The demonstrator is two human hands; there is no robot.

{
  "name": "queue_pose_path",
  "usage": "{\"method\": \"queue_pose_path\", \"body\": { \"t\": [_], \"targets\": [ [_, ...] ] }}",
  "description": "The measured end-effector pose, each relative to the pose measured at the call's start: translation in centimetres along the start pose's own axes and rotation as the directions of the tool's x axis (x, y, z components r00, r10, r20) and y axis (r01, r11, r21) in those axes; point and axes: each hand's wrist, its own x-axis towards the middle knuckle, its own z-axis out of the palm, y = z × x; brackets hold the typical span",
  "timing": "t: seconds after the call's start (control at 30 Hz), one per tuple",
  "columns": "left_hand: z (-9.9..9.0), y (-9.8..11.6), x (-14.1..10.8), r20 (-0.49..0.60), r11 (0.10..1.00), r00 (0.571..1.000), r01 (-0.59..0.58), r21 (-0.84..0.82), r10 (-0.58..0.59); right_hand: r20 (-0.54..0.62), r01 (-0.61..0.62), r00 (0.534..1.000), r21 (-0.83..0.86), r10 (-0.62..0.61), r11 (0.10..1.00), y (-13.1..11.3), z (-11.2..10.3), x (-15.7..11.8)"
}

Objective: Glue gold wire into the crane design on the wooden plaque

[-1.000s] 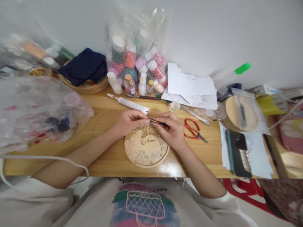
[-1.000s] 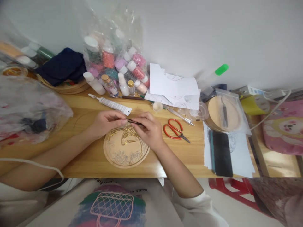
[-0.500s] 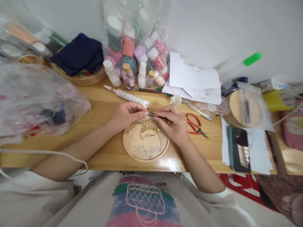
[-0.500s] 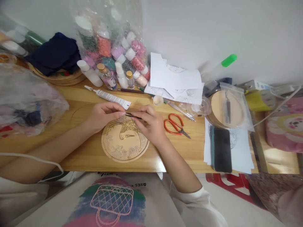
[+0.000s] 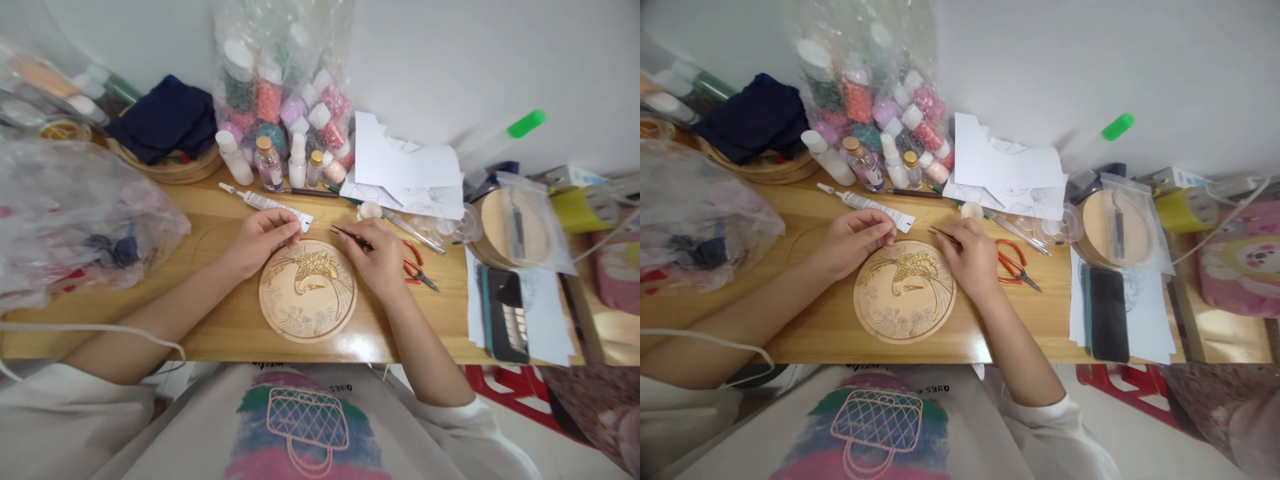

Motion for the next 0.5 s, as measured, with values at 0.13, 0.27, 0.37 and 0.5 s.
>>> {"method": "queue_pose_path", "body": {
  "t": [0.13,0.27,0.37,0.5],
  "targets": [
    [-0.04,0.19,0.09,0.012,0.998,1.0,0.03,-0.049,-0.029,0.038,-0.096,0.994,-0.09,0.1,0.991,0.0,-0.16,0.11],
    [-0.21,0.26,0.21,0.0,0.996,0.998,0.057,-0.07,-0.057,0.038,-0.155,0.986,-0.112,0.16,0.981,-0.29,-0.3,0.19],
    [-0.24,0.42,0.25,-0.001,0.993,0.997,0.075,-0.091,-0.075,0.063,-0.184,0.979,-0.143,0.195,0.972,-0.36,-0.33,0.23],
    [-0.03,0.92,0.21,0.024,0.987,0.996,0.085,-0.136,-0.082,0.095,-0.2,0.97,-0.209,0.224,0.957,-0.32,-0.33,0.24]
  ]
}}
